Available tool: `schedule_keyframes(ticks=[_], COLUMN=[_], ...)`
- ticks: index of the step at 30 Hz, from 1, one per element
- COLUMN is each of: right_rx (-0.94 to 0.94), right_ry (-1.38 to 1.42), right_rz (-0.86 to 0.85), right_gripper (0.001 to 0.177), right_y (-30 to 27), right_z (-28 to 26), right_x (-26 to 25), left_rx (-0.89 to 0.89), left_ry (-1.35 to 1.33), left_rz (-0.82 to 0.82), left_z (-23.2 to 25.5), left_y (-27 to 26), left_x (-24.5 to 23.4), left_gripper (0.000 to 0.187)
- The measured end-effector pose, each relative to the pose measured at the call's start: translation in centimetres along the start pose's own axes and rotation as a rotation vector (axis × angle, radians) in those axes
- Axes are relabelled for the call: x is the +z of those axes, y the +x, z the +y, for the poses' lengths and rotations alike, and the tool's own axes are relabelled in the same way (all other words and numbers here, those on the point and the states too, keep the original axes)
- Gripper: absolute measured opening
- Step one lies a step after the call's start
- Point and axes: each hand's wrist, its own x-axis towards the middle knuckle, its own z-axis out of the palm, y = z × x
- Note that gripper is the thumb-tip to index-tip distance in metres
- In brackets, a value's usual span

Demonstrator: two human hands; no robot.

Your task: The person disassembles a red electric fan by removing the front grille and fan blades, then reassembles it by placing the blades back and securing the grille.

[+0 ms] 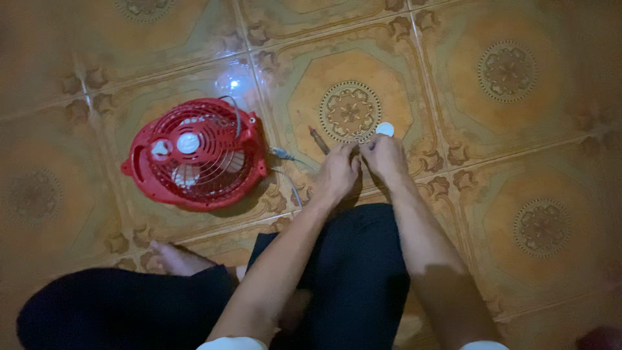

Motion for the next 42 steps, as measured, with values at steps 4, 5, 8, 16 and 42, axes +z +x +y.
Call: schedule_keyframes(ticks=[4,5,8,16,42], right_rx=[-0.127,-0.158,-0.251,-0.22,-0.226], right_ry=[0.119,0.125,0.214,0.325,0.522], right_rz=[-0.021,-0.021,-0.051,-0.364,0.031], right_gripper=[0.02,0.019,0.016,0.013,0.016], right_y=[0.0,-0.3,-1.7,-6.0,-16.5], right_z=[-1.4,-2.0,-4.8,-15.2,-24.4], right_x=[0.0,0.0,-0.3,1.3,20.3], left_rx=[-0.139,-0.203,-0.236,-0.567,-0.743], left_ry=[-0.112,-0.143,-0.196,-0.626,-1.222], left_rz=[0.043,0.044,0.23,0.673,0.753], left_z=[-0.5,-0.5,-1.4,-8.0,-19.6], left_y=[-2.4,-3.2,-6.6,-11.9,-14.8], left_x=[-1.5,-1.9,-4.3,-12.0,-16.6], left_gripper=[0.026,0.023,0.026,0.02,0.051])
